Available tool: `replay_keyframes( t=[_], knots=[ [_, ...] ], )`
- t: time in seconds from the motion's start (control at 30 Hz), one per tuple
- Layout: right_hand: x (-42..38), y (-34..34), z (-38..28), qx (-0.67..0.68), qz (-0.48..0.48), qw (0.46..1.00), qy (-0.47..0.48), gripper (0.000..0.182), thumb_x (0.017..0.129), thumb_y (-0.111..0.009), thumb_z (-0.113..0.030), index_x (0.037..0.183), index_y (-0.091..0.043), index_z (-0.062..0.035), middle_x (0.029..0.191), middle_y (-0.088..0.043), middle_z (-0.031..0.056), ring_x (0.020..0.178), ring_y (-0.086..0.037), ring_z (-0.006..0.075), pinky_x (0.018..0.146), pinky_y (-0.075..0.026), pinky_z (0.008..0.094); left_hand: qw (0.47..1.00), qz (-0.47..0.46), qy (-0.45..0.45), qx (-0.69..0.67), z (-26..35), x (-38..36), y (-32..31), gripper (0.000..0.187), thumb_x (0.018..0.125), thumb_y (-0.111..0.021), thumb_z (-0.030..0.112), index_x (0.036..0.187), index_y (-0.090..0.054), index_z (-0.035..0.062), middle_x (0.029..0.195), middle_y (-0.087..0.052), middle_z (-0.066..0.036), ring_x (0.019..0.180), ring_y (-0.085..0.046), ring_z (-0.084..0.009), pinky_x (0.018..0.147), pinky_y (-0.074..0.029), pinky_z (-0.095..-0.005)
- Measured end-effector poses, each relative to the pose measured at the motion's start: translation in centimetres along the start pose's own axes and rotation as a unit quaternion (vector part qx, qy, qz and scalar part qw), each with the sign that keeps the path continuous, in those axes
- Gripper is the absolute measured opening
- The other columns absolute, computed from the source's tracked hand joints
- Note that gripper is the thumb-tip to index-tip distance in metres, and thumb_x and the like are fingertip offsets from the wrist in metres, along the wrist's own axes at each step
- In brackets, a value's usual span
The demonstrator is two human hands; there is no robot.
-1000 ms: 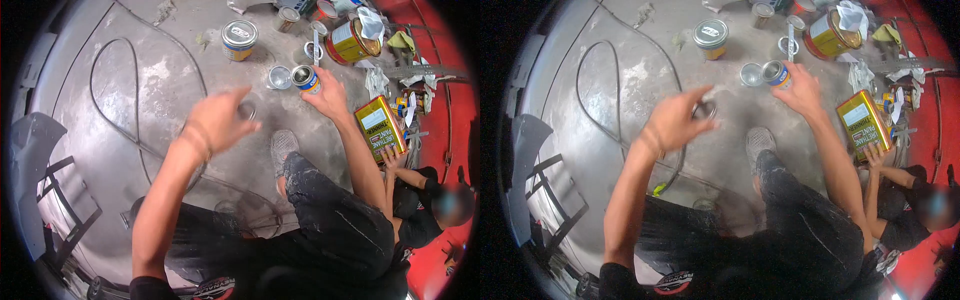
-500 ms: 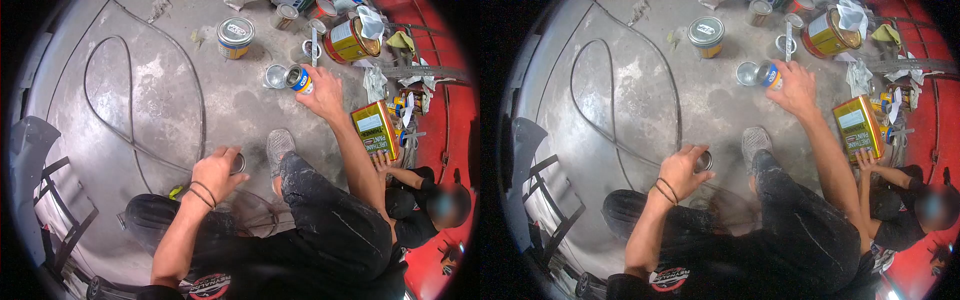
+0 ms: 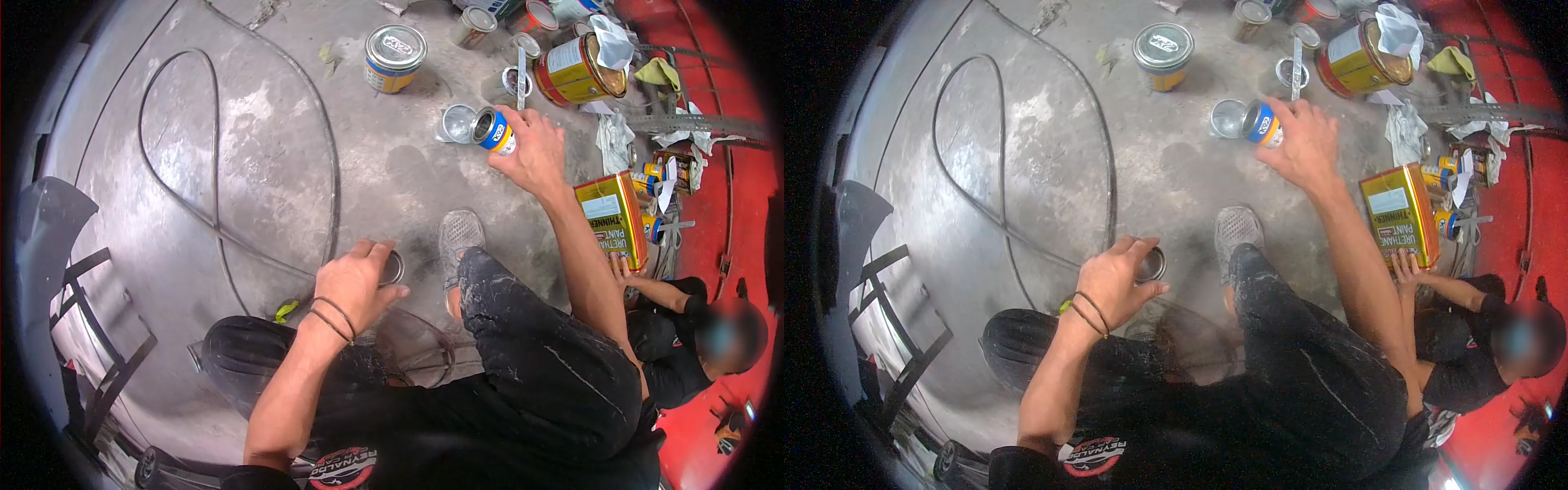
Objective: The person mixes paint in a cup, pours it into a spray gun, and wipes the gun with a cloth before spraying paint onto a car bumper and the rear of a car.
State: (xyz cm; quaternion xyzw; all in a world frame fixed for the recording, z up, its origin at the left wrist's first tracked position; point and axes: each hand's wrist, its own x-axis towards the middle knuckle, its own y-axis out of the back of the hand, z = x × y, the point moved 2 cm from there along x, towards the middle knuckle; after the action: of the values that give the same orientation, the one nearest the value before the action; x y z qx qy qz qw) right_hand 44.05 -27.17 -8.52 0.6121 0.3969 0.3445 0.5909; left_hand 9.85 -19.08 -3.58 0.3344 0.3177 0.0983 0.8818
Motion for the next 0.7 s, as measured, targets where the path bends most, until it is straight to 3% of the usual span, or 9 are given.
replay_keyframes(
  t=[0.6,0.7],
  knots=[
    [0.22,0.19,-0.48,-0.021,0.029,0.999,0.024,0.075,0.068,-0.082,-0.035,0.141,-0.065,-0.0244,0.117,-0.066,0.0096,0.108,-0.063,0.0334,0.089,-0.046,0.0516,1.0,-0.003,0.004,-0.001,-0.16,-0.48,-0.12,0.07,0.079,-0.09,0.032,0.139,-0.065,0.0067,0.122,-0.071,-0.015,0.099,-0.075,-0.0349,0.086,-0.06,-0.0461],
    [0.35,0.23,-0.53,-0.025,0.008,1.0,0.012,0.079,0.068,-0.08,-0.037,0.145,-0.062,-0.0269,0.12,-0.065,0.0105,0.111,-0.062,0.0338,0.092,-0.045,0.0519,1.0,-0.008,0.009,-0.003,-0.22,-0.39,-0.11,0.07,0.079,-0.09,0.033,0.139,-0.065,0.0065,0.121,-0.071,-0.015,0.099,-0.075,-0.0347,0.087,-0.06,-0.0459]
  ],
)
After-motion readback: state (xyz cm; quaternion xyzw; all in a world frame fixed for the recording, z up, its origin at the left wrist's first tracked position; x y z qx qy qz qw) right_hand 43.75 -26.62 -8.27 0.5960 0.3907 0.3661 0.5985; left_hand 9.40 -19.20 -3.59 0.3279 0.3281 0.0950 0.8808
